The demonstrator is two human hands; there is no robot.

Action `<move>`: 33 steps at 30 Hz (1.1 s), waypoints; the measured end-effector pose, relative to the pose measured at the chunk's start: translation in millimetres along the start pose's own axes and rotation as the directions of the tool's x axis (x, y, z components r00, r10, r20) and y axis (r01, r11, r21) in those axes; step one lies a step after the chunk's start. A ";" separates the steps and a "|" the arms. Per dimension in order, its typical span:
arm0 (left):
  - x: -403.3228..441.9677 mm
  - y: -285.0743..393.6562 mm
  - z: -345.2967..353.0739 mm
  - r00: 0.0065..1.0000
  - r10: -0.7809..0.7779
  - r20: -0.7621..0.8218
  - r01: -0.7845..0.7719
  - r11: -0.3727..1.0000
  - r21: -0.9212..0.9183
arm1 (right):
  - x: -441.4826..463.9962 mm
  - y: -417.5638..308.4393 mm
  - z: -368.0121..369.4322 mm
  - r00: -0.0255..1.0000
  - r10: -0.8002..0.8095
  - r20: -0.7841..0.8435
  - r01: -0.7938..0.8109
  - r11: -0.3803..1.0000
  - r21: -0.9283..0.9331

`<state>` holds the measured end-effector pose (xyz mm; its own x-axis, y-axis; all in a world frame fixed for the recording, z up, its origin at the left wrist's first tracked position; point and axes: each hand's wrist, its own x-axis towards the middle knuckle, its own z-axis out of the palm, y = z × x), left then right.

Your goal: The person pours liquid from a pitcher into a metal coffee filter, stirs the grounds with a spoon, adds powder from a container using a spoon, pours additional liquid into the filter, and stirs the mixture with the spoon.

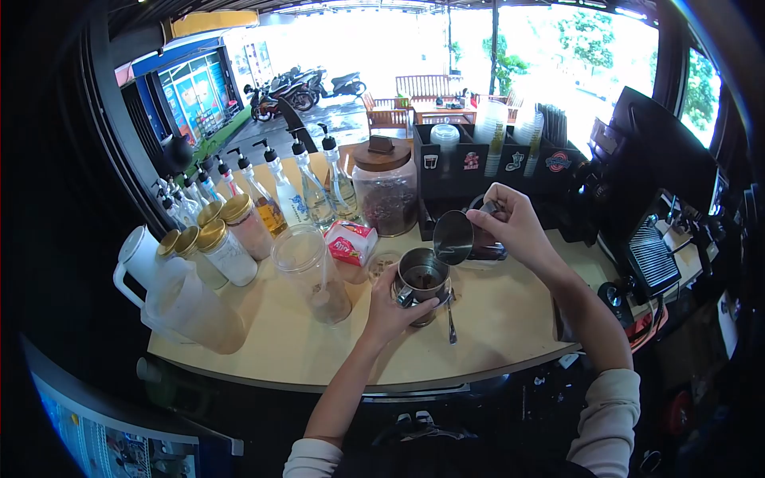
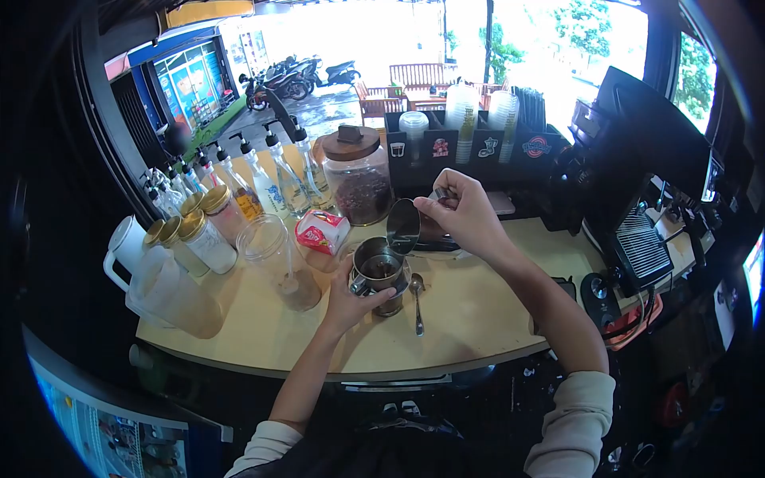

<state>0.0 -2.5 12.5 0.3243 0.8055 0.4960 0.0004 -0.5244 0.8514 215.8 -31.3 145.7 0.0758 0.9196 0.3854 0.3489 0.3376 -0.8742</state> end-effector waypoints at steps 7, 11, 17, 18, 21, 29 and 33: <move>-0.8 -4.3 1.1 1.000 -0.004 -0.009 0.004 1.000 -0.010 | 1.2 -9.1 3.7 0.999 -0.026 0.033 0.026 1.000 -0.010; -0.9 -5.8 1.3 1.000 -0.001 -0.002 0.001 1.000 -0.015 | 0.9 -16.6 5.7 0.999 -0.004 0.047 0.005 1.000 -0.030; -1.4 -3.6 1.3 1.000 -0.004 0.000 0.004 1.000 -0.027 | 2.7 -17.2 5.1 0.998 -0.030 0.047 0.035 0.995 -0.093; -1.2 -2.3 1.0 1.000 -0.003 0.006 0.003 1.000 -0.029 | 3.0 -17.8 5.0 0.999 -0.024 0.044 0.029 0.992 -0.122; -1.5 -0.3 1.2 1.000 -0.014 0.005 0.014 0.999 -0.044 | 3.8 -17.0 6.2 0.999 -0.028 0.041 0.031 0.997 -0.078; -1.4 -5.6 1.8 1.000 -0.008 0.001 0.008 0.999 -0.033 | 1.8 -26.7 7.6 0.999 -0.001 0.053 0.003 0.999 -0.034; -1.2 -5.2 1.5 1.000 0.010 -0.003 -0.010 1.000 -0.010 | 2.1 -23.3 5.4 0.998 -0.006 0.057 0.007 1.000 -0.009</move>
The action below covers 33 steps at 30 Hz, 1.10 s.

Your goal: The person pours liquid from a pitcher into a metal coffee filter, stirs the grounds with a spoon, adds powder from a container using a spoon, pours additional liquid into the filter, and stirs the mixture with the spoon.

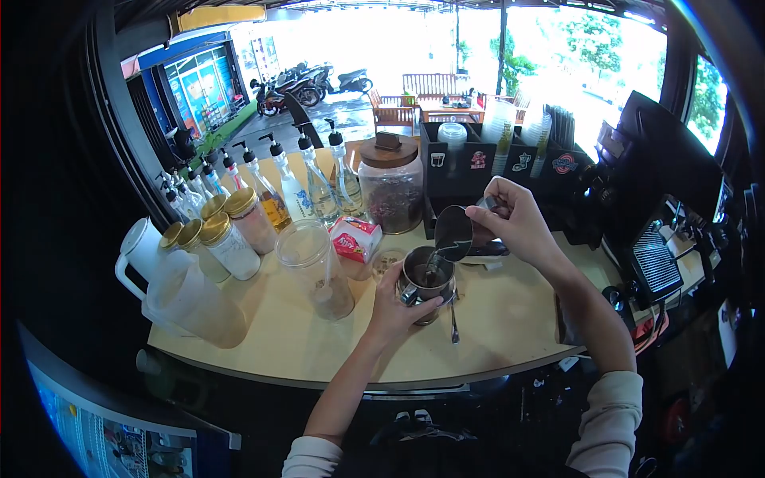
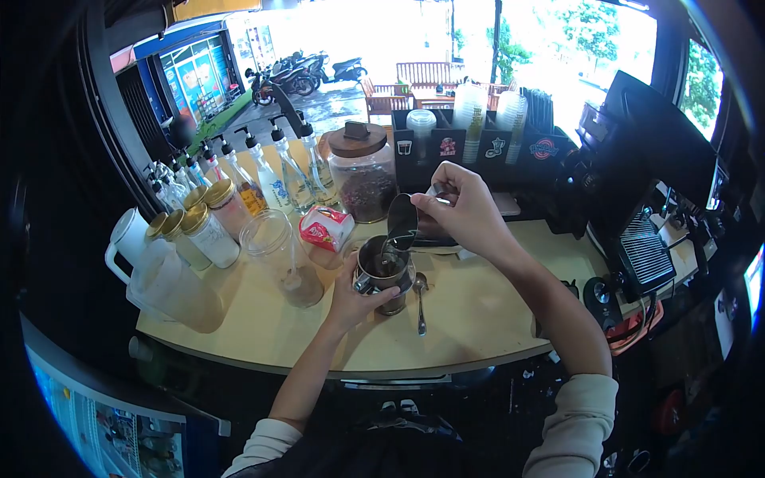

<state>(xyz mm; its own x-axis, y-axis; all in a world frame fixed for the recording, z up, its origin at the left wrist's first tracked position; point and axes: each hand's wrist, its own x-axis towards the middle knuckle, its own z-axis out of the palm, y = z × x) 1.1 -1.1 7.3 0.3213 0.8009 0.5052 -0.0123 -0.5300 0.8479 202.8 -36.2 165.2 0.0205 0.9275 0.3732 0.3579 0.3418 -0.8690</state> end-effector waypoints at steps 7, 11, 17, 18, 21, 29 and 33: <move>-0.1 -0.3 0.8 1.000 -0.020 0.001 0.020 0.999 -0.038 | -5.3 -5.5 -3.9 0.999 0.037 -0.011 -0.037 0.999 -0.007; -0.9 -0.8 0.7 1.000 -0.029 -0.002 0.029 0.999 -0.043 | -4.0 1.7 -9.7 1.000 0.012 -0.022 -0.013 0.997 -0.079; -0.4 1.7 0.5 1.000 -0.016 -0.003 0.016 0.999 -0.027 | 2.9 10.8 -8.1 0.999 0.010 -0.046 -0.012 0.999 -0.040; -0.3 1.0 0.5 1.000 -0.020 -0.003 0.020 0.999 -0.030 | 4.3 11.2 -7.6 0.999 0.000 -0.051 -0.002 0.999 -0.046; -0.7 -1.8 1.2 1.000 -0.025 0.001 0.025 0.998 -0.057 | 8.1 10.7 -7.7 0.998 -0.015 -0.061 0.003 0.981 -0.193; -1.7 -4.0 3.1 1.000 -0.021 -0.018 0.019 0.996 -0.087 | 10.0 12.6 -1.9 0.998 -0.033 -0.062 0.025 0.992 -0.126; -1.6 -4.3 1.8 1.000 0.020 -0.019 -0.020 1.000 -0.023 | 1.9 34.1 -9.1 0.993 0.023 -0.114 0.008 0.964 0.266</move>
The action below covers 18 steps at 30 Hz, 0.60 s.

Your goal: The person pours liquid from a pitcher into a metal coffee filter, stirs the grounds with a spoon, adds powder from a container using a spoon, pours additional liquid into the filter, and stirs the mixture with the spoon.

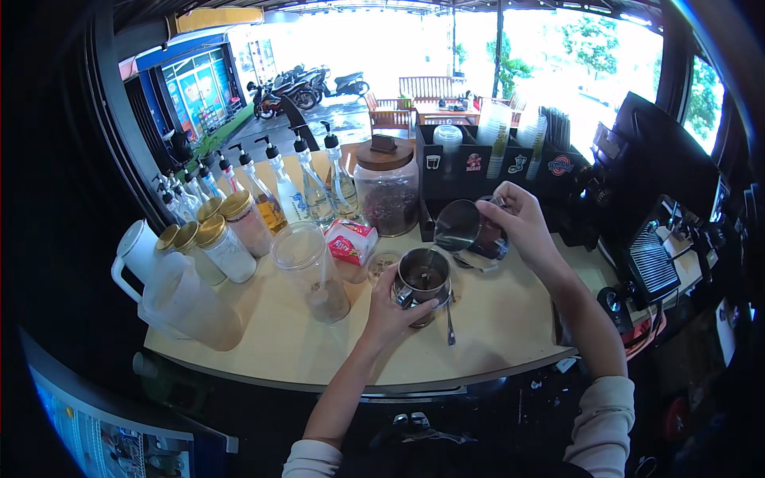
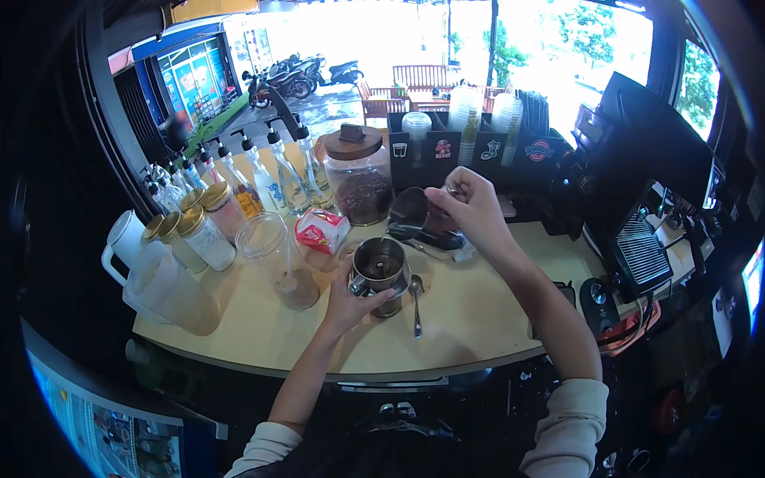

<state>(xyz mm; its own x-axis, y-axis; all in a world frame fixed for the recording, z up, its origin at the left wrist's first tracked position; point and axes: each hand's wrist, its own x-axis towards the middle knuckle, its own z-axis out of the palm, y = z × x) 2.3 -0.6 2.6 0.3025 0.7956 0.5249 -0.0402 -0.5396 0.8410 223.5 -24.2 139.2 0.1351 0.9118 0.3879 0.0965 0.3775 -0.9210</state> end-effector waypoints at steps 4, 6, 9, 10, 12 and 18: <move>0.2 -1.1 -0.4 1.000 -0.008 -0.005 0.008 1.000 -0.017 | -22.5 28.9 -32.5 0.988 0.064 -0.138 -0.065 0.998 0.000; -2.1 -0.6 1.1 0.998 -0.066 -0.005 0.065 0.997 -0.049 | -37.2 56.7 -49.9 0.974 0.134 -0.183 -0.121 0.989 0.080; 1.2 -0.6 -1.7 1.000 -0.011 0.024 0.009 0.999 0.048 | -57.2 101.1 -79.0 0.940 0.229 -0.255 -0.175 0.960 0.218; 0.5 -3.0 -1.4 0.999 -0.025 0.026 0.024 0.999 0.041 | -61.4 115.7 -87.2 0.920 0.267 -0.286 -0.185 0.941 0.283; -0.8 -2.4 -1.6 0.999 -0.044 0.029 0.044 0.999 0.014 | -71.3 138.7 -100.3 0.902 0.304 -0.308 -0.195 0.921 0.338; -1.3 -2.3 0.7 0.998 -0.058 0.019 0.059 0.998 -0.023 | -90.4 175.2 -101.6 0.881 0.332 -0.337 -0.103 0.829 0.549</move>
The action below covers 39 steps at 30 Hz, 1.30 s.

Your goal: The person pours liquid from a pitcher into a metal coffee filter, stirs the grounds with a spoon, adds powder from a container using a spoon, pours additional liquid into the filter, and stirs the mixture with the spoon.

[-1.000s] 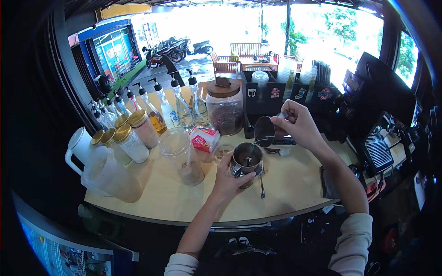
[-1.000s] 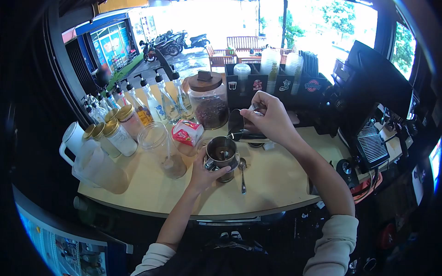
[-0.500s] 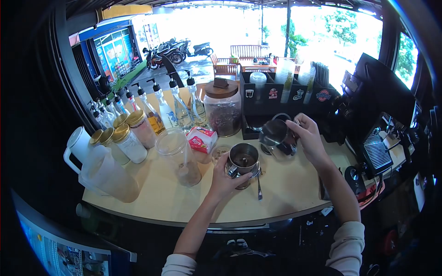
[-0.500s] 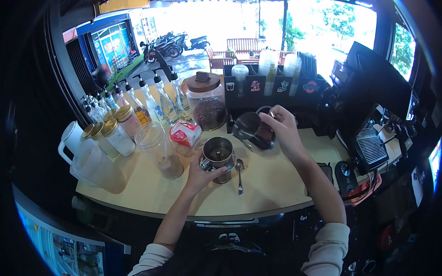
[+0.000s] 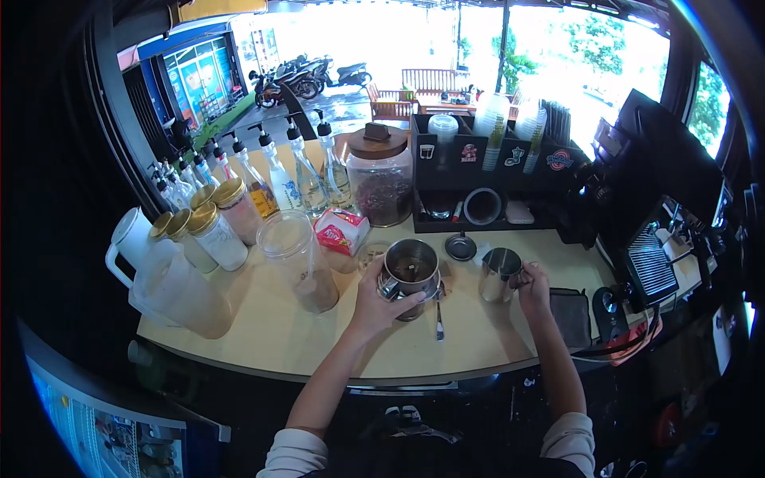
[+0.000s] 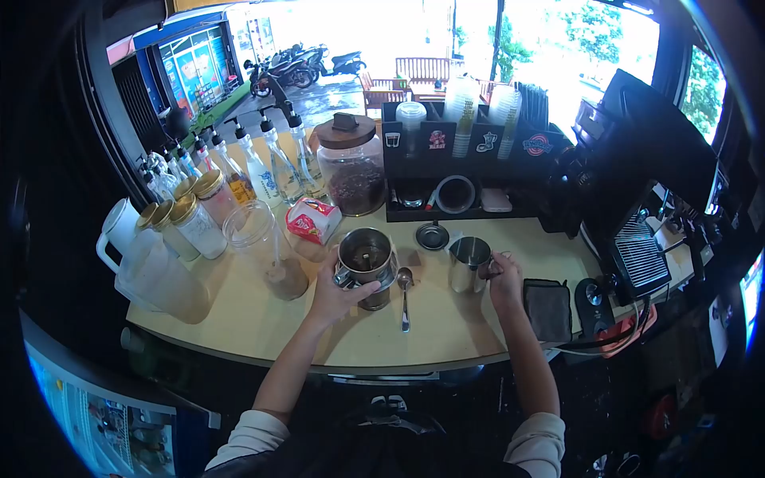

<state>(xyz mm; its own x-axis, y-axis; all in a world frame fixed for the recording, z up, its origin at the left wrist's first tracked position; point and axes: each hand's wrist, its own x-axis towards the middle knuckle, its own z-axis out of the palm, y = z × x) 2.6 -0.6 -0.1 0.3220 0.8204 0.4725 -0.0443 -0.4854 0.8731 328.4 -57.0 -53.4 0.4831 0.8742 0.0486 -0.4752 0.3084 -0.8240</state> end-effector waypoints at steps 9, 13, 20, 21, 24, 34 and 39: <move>-0.3 -0.9 0.9 1.000 -0.014 -0.005 0.014 0.999 -0.029 | -34.1 -15.2 38.7 0.858 -0.513 -0.016 0.395 0.680 -0.618; -1.0 -8.7 2.1 1.000 -0.030 -0.009 0.029 0.998 -0.062 | -66.2 -9.3 74.0 0.723 -0.204 0.660 0.691 0.228 -0.686; -1.0 -2.4 2.4 0.999 -0.018 -0.043 0.016 0.999 -0.031 | -73.5 32.2 87.0 0.584 0.360 0.728 0.786 -0.027 -0.618; -0.6 -4.4 1.9 0.999 -0.015 -0.030 0.014 0.999 -0.040 | -72.8 34.2 86.5 0.579 0.362 0.731 0.790 -0.024 -0.613; -0.9 -6.4 2.1 1.000 -0.020 -0.014 0.019 0.998 -0.066 | -71.9 39.4 83.0 0.508 0.361 0.782 0.840 -0.007 -0.542; -0.7 -9.0 1.6 1.000 -0.021 0.000 0.021 0.997 -0.078 | -71.1 37.7 74.1 0.857 -0.063 0.511 0.454 0.560 -0.693; 0.0 -6.7 -0.3 1.000 0.015 0.000 -0.015 1.000 -0.010 | -61.4 -14.7 93.8 0.920 -0.181 0.348 0.328 0.841 -0.430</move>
<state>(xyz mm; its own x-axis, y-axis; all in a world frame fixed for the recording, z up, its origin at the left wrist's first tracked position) 2.6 2.7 -6.0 0.3216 0.8131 0.4851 -0.0582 -0.4944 0.8673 236.7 -80.1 8.6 0.2741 0.8789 0.3904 0.0749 0.3852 -0.9198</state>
